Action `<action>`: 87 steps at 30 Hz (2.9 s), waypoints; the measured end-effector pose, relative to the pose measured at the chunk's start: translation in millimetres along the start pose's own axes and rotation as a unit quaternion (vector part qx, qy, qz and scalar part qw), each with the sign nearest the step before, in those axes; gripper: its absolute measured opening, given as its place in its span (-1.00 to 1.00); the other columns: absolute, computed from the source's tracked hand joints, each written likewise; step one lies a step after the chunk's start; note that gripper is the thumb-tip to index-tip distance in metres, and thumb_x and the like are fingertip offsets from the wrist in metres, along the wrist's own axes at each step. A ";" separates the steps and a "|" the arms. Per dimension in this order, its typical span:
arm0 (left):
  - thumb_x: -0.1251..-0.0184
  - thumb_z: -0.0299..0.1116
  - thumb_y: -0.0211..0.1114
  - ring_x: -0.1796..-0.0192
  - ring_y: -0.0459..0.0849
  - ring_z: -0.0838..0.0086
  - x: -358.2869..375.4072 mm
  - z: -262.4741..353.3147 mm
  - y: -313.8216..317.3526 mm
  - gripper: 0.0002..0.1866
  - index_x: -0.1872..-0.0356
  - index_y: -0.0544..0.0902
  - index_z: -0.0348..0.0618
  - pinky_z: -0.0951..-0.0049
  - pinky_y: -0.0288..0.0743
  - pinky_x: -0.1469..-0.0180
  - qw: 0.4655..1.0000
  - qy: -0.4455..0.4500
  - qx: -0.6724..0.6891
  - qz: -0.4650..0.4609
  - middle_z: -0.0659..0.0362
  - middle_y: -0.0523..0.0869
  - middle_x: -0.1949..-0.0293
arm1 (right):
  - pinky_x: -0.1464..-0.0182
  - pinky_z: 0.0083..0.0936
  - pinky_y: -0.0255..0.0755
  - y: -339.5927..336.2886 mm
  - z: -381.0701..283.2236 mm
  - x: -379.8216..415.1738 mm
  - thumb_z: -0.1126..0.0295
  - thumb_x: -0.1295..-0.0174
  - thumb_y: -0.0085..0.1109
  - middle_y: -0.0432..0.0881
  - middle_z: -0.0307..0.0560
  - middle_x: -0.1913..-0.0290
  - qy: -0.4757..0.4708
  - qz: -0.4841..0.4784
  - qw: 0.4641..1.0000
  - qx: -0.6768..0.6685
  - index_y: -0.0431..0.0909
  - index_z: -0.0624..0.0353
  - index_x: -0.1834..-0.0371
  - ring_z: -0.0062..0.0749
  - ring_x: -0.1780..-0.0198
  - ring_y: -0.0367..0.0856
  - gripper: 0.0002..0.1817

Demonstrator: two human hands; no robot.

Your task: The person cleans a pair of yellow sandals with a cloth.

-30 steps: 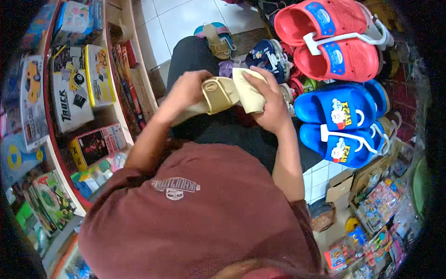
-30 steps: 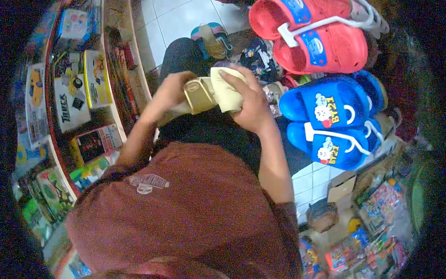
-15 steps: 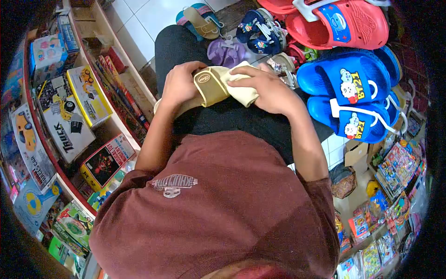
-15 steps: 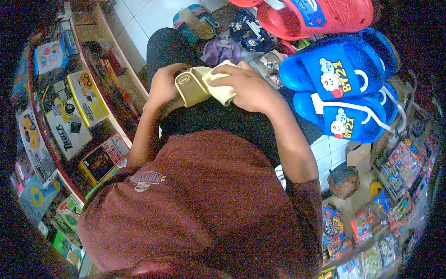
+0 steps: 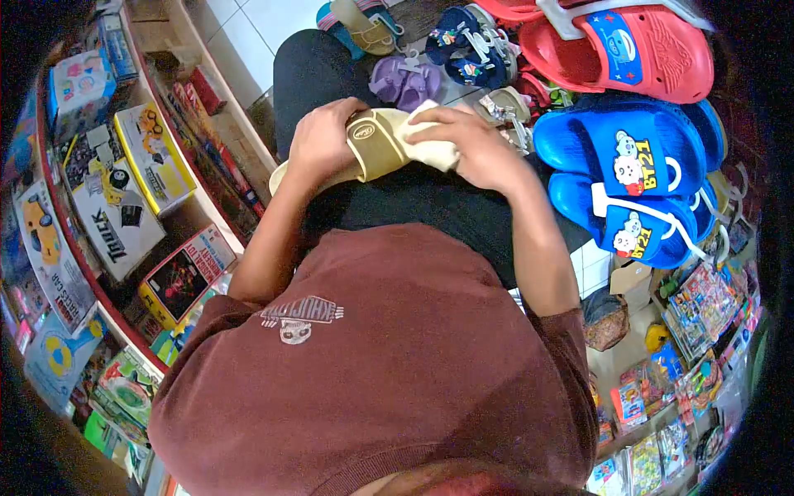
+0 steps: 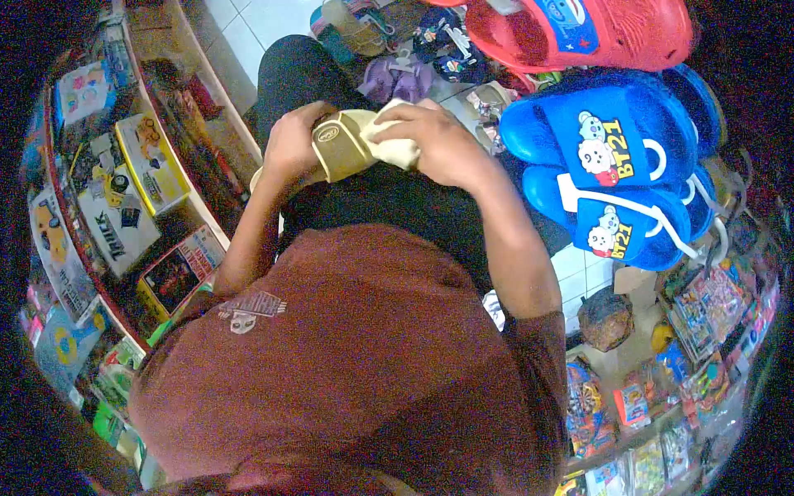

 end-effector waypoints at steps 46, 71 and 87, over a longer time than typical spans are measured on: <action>-0.38 0.37 -0.09 -0.32 0.48 0.10 -9.3 28.4 68.6 -0.18 -0.43 0.30 -0.08 0.03 0.37 -0.35 0.395 -0.156 0.887 -0.180 -0.04 0.44 -0.34 | -0.27 -0.23 0.35 -26.8 -32.8 0.6 0.48 -0.06 0.32 0.61 0.06 -0.12 0.021 0.218 0.959 -0.178 0.49 0.16 -0.26 0.02 -0.15 0.54 -0.41; -0.47 0.33 -0.28 -0.33 0.49 0.10 -36.3 31.6 78.3 -0.21 -0.43 0.27 -0.12 0.04 0.34 -0.39 0.528 -0.107 0.835 -0.114 -0.04 0.46 -0.33 | -0.18 -0.23 0.44 -31.7 -17.3 -7.0 0.23 0.03 0.52 0.50 0.12 -0.12 0.162 0.181 0.966 -0.093 0.54 0.13 -0.11 -0.02 -0.18 0.52 -0.40; -0.43 0.39 -0.37 -0.29 0.53 0.04 -33.2 16.2 74.6 -0.17 -0.41 0.31 -0.07 -0.07 0.39 -0.34 0.516 -0.125 0.845 -0.059 -0.08 0.51 -0.29 | -0.20 -0.07 0.42 -0.6 -14.7 -9.9 -0.12 -0.20 0.24 0.39 0.30 -0.17 0.214 0.189 0.958 0.000 0.45 -0.14 -0.35 0.24 -0.13 0.51 -0.33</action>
Point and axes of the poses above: each hand's wrist, its own x-axis away from the middle knuckle, its own y-axis out of the palm, z = x × y, the point moved 9 cm from there along -x, towards the middle knuckle
